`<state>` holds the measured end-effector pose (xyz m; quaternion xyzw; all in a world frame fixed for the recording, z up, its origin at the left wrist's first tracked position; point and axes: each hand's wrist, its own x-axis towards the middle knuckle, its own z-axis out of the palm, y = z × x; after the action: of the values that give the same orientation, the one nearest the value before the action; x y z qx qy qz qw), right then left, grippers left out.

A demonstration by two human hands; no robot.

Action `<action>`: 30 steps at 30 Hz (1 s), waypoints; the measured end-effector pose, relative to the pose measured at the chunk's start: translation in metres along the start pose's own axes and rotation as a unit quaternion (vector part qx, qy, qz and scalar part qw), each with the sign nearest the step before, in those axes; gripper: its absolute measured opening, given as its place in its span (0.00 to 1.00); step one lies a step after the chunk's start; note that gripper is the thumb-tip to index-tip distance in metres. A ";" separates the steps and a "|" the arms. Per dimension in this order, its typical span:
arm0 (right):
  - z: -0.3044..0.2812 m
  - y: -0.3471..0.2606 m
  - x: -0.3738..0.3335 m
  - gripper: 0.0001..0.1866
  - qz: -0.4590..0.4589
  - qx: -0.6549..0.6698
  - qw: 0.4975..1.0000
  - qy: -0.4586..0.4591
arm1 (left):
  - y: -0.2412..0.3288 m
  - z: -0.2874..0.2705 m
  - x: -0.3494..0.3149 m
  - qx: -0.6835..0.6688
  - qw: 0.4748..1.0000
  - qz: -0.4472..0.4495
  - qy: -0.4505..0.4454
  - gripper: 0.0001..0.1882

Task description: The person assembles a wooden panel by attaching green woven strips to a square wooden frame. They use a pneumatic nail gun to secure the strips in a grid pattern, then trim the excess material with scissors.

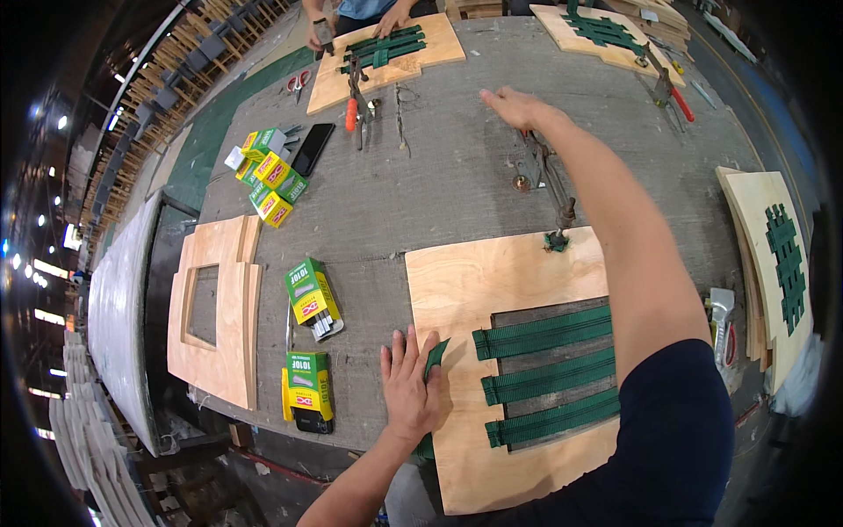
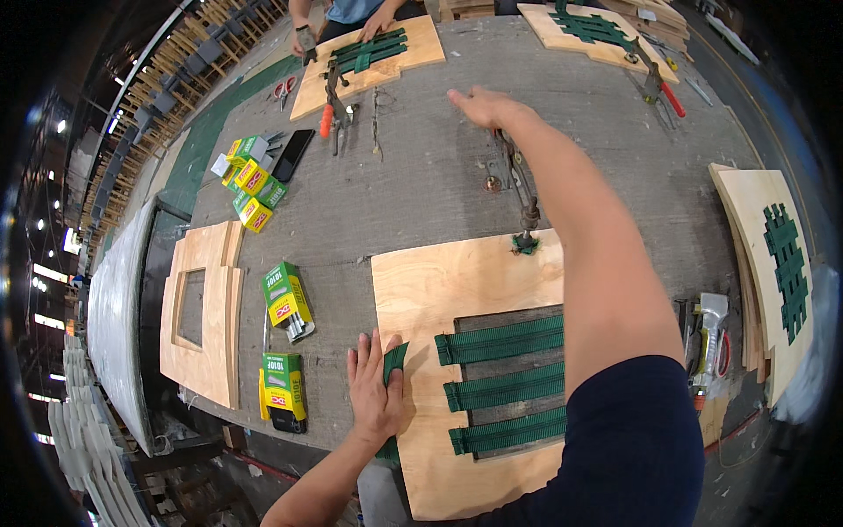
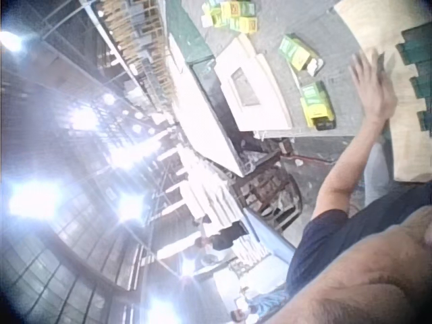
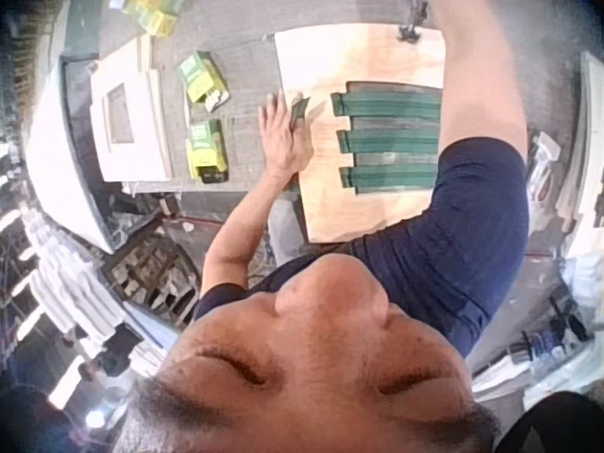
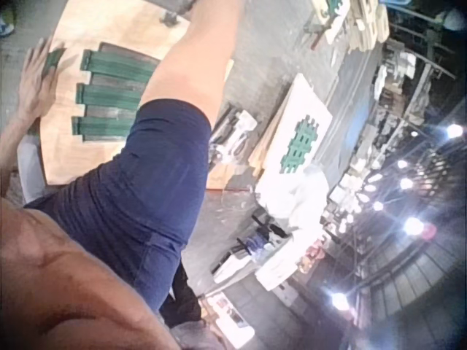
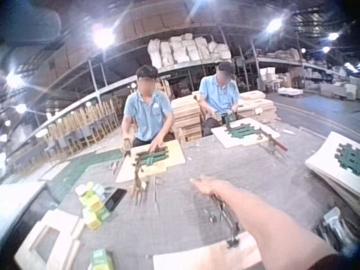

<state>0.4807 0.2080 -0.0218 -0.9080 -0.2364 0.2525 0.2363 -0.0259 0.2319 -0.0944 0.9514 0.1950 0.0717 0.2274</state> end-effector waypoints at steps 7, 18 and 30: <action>0.002 0.058 -0.074 0.40 -0.107 0.214 0.939 0.246 | -0.003 0.011 -0.003 -0.010 0.999 0.041 0.024 0.28; 0.166 0.121 -0.480 0.20 -0.066 0.432 0.865 0.246 | -0.019 0.009 -0.008 -0.083 0.986 0.038 0.140 0.28; 0.239 0.074 -0.613 0.17 -0.197 0.434 0.879 0.025 | 0.058 -0.174 -0.244 -0.521 0.844 -0.090 0.097 0.28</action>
<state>-0.0985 -0.1122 -0.0317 -0.6552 -0.2706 0.2550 0.6576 -0.2684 0.1560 0.0752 0.6597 0.2344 0.2335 0.6748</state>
